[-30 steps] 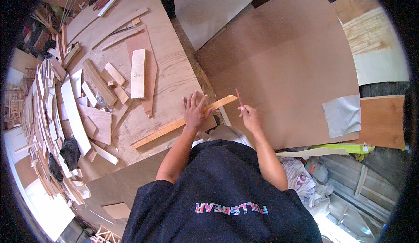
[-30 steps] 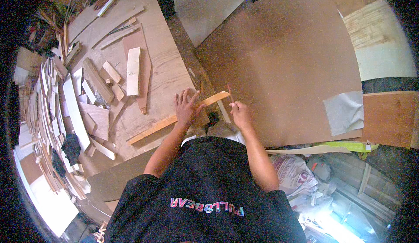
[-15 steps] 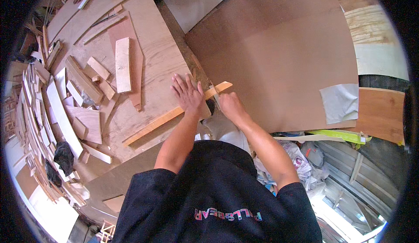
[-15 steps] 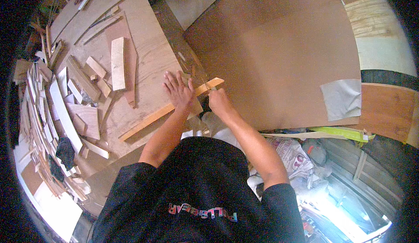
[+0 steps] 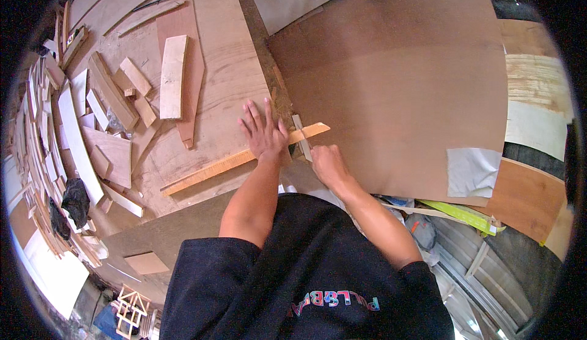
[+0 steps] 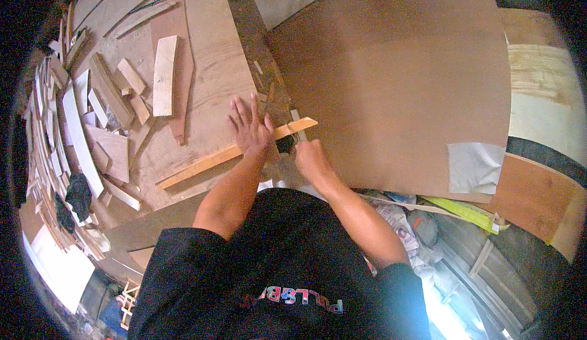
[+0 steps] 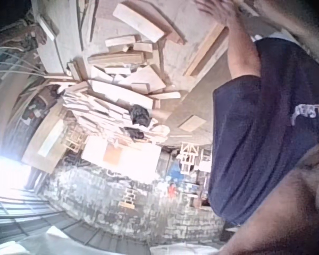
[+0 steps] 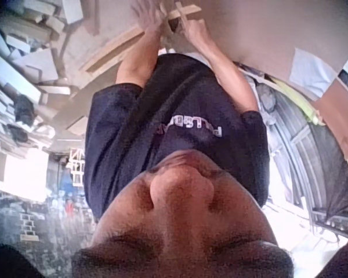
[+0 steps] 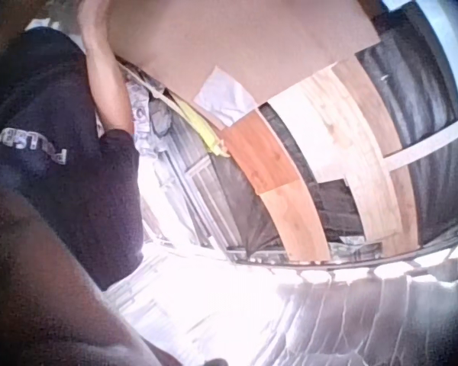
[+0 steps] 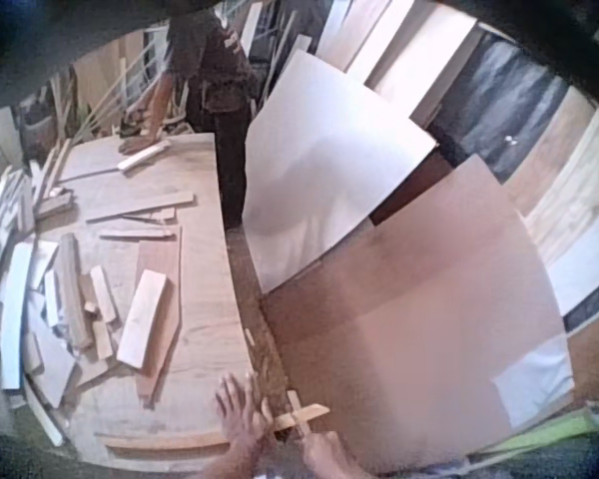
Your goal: The person marks a line on a wooden strip using a pencil, then cuts along the marked line using a hand saw.
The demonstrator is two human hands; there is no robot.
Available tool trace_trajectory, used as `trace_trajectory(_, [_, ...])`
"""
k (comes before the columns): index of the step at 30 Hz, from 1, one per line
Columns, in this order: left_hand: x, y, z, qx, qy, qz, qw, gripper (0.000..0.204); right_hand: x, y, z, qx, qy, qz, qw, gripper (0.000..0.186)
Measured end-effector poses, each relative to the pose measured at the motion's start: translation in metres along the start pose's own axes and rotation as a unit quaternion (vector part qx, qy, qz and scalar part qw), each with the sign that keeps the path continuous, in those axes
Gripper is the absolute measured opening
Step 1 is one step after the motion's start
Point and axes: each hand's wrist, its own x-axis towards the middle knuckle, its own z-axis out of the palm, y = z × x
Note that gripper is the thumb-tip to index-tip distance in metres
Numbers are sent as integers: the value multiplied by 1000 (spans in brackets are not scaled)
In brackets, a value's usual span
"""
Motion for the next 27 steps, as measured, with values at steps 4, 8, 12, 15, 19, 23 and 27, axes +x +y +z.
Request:
trace_trajectory(4, [0,6,-3,-11,-7,-5,1000,76,23,-6,1,-7,30,1,1000,28])
trace_trajectory(8, [6,2,-7,-11,-11,-9,1000,77,7,-4,3,15,-1,3,1000,25])
trace_trajectory(12, [-2,2,-5,-9,19,-4,1000,77,23,-21,-2,50,96,-69,992,20])
trace_trajectory(15, [3,9,-4,-2,11,1,1000,77,34,-16,6,81,156,-64,982,19])
trace_trajectory(19, [-7,0,-1,-10,12,-12,1000,77,-29,-3,-21,-13,-60,-5,998,19])
trace_trajectory(23, [-7,-4,14,-32,68,0,997,76,-98,29,-57,-33,26,-22,999,23])
trace_trajectory(27, [-19,-4,-13,-37,28,100,994,68,-93,81,-48,47,140,113,983,29])
